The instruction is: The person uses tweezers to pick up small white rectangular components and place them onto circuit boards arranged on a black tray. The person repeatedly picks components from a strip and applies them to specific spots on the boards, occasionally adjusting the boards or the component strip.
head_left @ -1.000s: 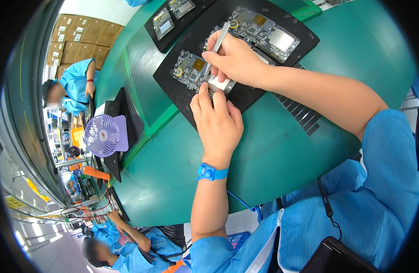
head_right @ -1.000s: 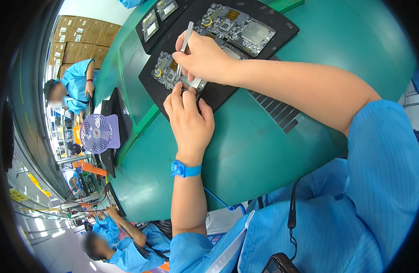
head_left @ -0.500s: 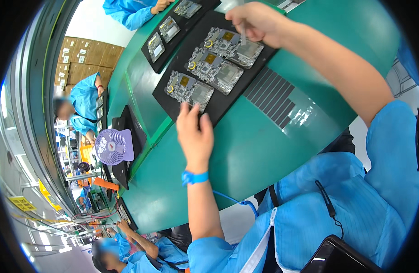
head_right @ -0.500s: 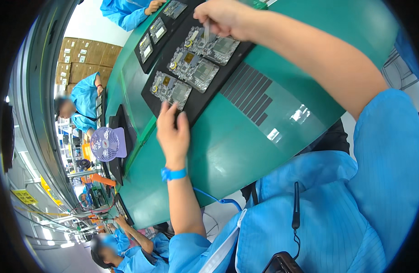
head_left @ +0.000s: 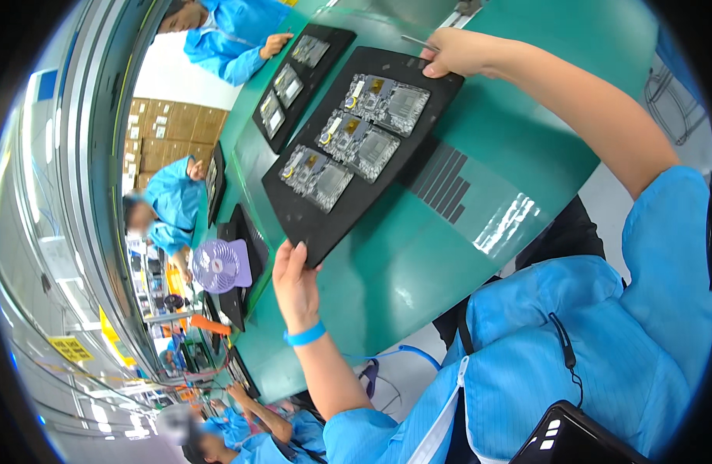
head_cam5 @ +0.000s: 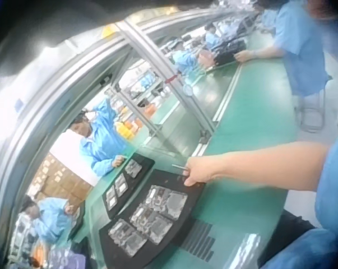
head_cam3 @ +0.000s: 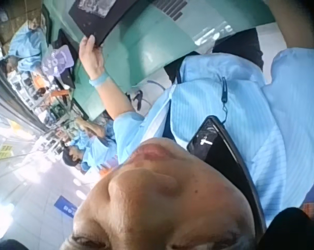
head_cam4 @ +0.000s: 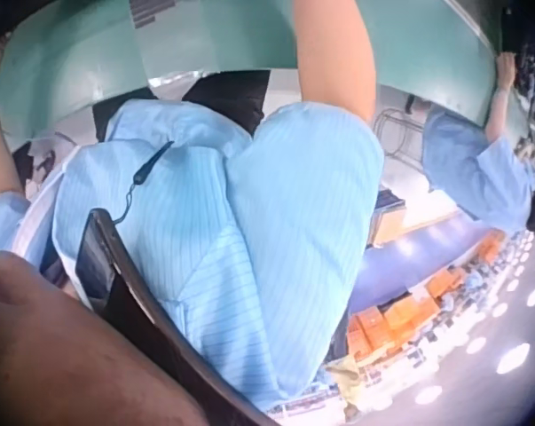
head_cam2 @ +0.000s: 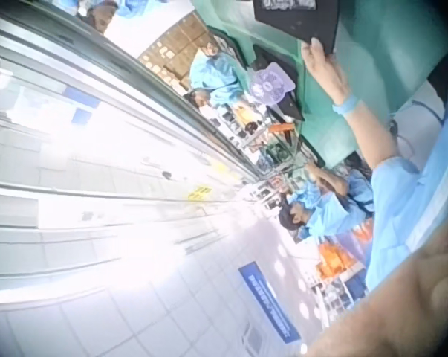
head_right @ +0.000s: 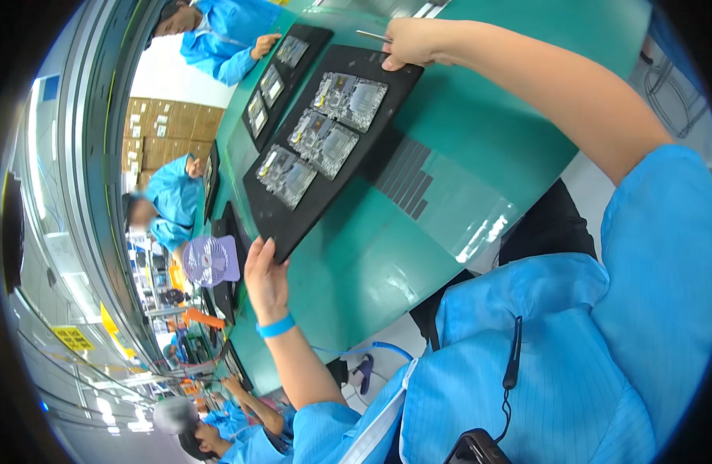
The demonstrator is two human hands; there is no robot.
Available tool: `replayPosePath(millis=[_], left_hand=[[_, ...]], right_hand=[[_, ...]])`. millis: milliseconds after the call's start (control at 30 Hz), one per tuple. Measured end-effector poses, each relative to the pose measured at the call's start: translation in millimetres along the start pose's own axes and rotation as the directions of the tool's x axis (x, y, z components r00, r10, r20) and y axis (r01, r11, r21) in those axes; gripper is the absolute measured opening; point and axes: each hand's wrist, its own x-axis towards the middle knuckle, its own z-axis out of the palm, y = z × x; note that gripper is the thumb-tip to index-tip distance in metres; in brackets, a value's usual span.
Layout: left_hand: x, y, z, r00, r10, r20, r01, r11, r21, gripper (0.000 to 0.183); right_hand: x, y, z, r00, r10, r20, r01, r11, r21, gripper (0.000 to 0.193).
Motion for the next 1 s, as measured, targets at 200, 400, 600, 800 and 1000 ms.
replayPosePath(millis=[200,400,600,800,1000], left_hand=[[-43,42,83,0.956,-0.095,0.277,0.094,0.995,0.016,0.03],[-11,1,193,0.675,-0.337,0.656,0.274,0.94,0.201,0.05],[112,2,197,0.752,-0.192,0.631,-0.006,0.954,0.298,0.053],[270,-16,70,0.799,0.338,0.498,-0.423,-0.272,0.864,0.041],[314,-24,22,0.875,0.179,0.449,-0.302,-0.523,0.797,0.014]], right_hand=[[-126,35,-93,0.964,0.056,-0.26,-0.098,0.984,-0.149,0.037],[-186,57,-169,0.777,0.006,-0.63,-0.414,0.759,-0.503,0.03],[-170,112,-284,0.691,0.07,-0.719,-0.62,0.569,-0.54,0.029],[-147,79,-202,0.638,-0.463,-0.615,-0.461,0.41,-0.787,0.026],[-142,2,-109,0.931,-0.354,-0.085,0.217,0.728,-0.65,0.02]])
